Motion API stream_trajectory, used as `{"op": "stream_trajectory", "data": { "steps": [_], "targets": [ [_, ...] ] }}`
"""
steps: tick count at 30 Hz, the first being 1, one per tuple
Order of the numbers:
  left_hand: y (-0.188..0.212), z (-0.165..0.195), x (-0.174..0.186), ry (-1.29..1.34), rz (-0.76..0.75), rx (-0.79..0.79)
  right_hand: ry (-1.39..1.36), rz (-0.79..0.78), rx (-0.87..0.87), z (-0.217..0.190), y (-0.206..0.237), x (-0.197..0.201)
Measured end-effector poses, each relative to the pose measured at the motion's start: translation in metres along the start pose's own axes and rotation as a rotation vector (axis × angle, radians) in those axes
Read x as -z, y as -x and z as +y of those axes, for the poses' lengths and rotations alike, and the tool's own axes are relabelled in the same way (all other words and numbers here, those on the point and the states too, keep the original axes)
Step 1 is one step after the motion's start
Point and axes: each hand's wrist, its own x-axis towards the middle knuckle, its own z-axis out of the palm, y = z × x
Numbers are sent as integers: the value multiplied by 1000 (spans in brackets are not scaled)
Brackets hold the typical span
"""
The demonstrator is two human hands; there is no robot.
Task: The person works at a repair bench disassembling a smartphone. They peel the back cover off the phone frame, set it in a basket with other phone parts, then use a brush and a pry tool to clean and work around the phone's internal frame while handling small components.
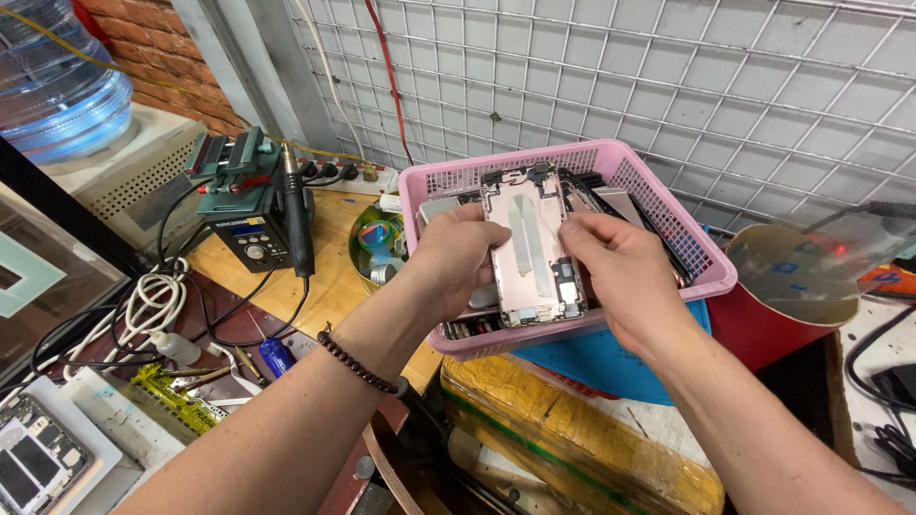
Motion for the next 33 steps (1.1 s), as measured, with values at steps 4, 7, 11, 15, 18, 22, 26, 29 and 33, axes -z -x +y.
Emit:
{"op": "stream_trajectory", "data": {
  "steps": [4, 7, 11, 15, 18, 22, 26, 29, 33],
  "targets": [
    [3, 4, 9, -435, 230, -158, 116, 88, -89, -11, -30, 40],
    [3, 6, 14, -752, 340, -277, 317, 300, -72, -11, -50, 76],
    [0, -3, 8, -892, 380, -306, 1198, 195, 190, 18, -46, 100],
    [-7, -11, 3, -1060, 383, -448, 1239, 228, 231, 28, -41, 100],
    [-11, -15, -2, -1134, 350, -426, 1353, 176, 46, 8, -47, 108],
    [-11, -19, -11, -1234, 343, -498, 1504, 114, -103, -1, -52, 105],
    [-10, -17, -20, -1263, 322, -388, 1366, 134, -127, 3, -63, 116],
    [-8, -14, -22, -1272, 315, -405, 1094, 144, -213, 7, -84, 125],
    [-8, -14, -23, -1274, 298, -400, 794, 136, -365, 7, -110, 129]
  ]
}}
